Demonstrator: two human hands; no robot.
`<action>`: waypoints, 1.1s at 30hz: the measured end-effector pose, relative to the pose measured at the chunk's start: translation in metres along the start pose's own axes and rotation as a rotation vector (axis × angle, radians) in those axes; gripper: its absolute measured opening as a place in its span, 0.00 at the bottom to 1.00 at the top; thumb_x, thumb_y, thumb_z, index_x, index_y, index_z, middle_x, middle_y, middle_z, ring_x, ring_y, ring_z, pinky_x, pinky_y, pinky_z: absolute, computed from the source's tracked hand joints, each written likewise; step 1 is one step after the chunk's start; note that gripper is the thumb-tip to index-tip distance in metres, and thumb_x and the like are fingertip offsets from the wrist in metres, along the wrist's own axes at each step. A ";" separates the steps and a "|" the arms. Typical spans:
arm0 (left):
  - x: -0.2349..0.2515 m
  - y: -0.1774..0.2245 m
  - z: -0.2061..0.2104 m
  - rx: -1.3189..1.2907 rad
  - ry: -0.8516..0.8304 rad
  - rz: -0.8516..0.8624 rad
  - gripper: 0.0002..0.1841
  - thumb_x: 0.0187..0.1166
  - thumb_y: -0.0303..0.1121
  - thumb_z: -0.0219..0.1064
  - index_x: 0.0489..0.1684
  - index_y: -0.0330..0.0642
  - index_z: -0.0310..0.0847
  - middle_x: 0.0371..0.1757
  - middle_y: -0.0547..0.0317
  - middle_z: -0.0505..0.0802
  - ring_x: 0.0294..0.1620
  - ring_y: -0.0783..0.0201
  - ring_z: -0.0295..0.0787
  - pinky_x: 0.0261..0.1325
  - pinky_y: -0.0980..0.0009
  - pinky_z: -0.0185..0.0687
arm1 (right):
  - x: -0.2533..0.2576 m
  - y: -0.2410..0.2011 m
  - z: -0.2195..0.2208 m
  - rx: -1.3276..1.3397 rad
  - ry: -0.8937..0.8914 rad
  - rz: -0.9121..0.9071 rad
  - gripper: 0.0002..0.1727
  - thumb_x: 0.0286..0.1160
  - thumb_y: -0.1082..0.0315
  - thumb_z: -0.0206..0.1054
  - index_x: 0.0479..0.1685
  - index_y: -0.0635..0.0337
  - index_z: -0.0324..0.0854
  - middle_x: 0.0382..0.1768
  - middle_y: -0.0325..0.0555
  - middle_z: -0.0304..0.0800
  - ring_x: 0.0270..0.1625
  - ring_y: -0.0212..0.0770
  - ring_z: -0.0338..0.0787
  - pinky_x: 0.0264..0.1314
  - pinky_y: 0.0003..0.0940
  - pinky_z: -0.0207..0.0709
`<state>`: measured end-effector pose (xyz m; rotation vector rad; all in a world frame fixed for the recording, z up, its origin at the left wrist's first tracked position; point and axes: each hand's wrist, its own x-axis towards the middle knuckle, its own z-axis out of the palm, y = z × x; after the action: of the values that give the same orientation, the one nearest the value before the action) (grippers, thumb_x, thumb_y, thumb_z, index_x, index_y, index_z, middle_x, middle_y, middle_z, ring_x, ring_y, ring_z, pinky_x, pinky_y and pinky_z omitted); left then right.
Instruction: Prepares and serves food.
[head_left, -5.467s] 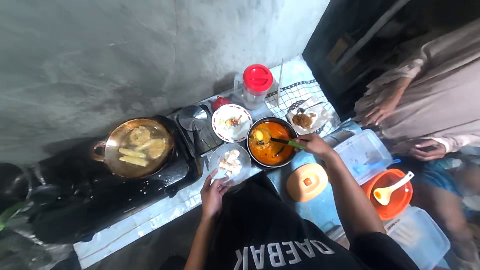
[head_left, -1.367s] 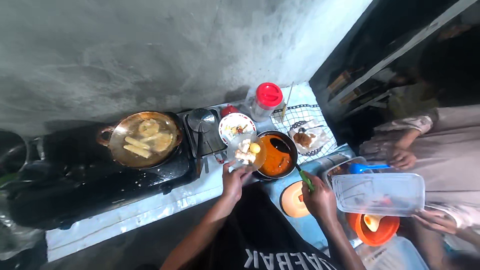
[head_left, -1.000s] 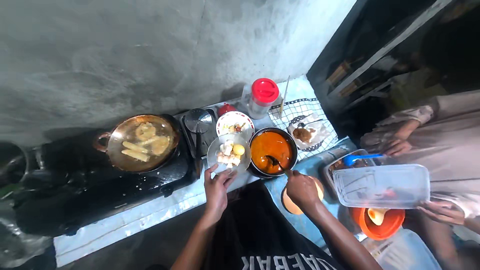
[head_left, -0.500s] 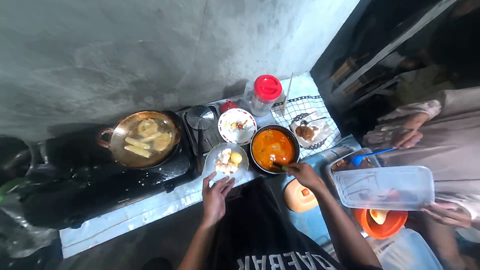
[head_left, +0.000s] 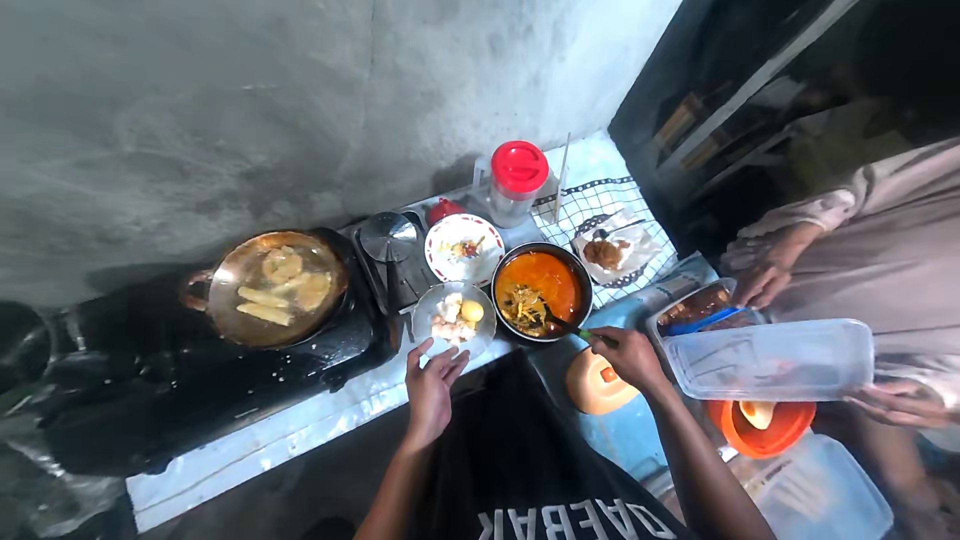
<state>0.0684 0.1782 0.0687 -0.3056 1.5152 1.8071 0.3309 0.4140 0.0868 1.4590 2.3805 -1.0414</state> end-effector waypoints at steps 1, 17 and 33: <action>0.000 0.000 0.001 0.005 -0.003 -0.003 0.24 0.84 0.18 0.55 0.79 0.33 0.58 0.50 0.32 0.92 0.44 0.42 0.97 0.51 0.50 0.95 | -0.001 0.000 0.000 -0.017 0.012 0.009 0.20 0.83 0.45 0.62 0.64 0.39 0.91 0.49 0.38 0.97 0.53 0.42 0.95 0.62 0.55 0.85; 0.001 -0.005 0.001 -0.009 -0.025 0.000 0.25 0.82 0.18 0.57 0.79 0.32 0.59 0.49 0.31 0.92 0.43 0.41 0.97 0.50 0.50 0.96 | 0.017 0.009 -0.035 0.061 0.056 -0.080 0.17 0.80 0.47 0.68 0.59 0.40 0.93 0.43 0.33 0.98 0.46 0.35 0.95 0.58 0.49 0.88; 0.014 -0.003 0.023 0.037 -0.056 -0.006 0.25 0.81 0.17 0.59 0.78 0.32 0.60 0.45 0.34 0.92 0.42 0.43 0.97 0.49 0.51 0.96 | -0.008 -0.007 -0.048 0.201 0.169 -0.040 0.14 0.82 0.55 0.67 0.56 0.45 0.94 0.37 0.32 0.98 0.38 0.30 0.94 0.48 0.37 0.89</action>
<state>0.0665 0.2053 0.0642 -0.2394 1.5058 1.7668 0.3393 0.4374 0.1296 1.6320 2.4896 -1.2453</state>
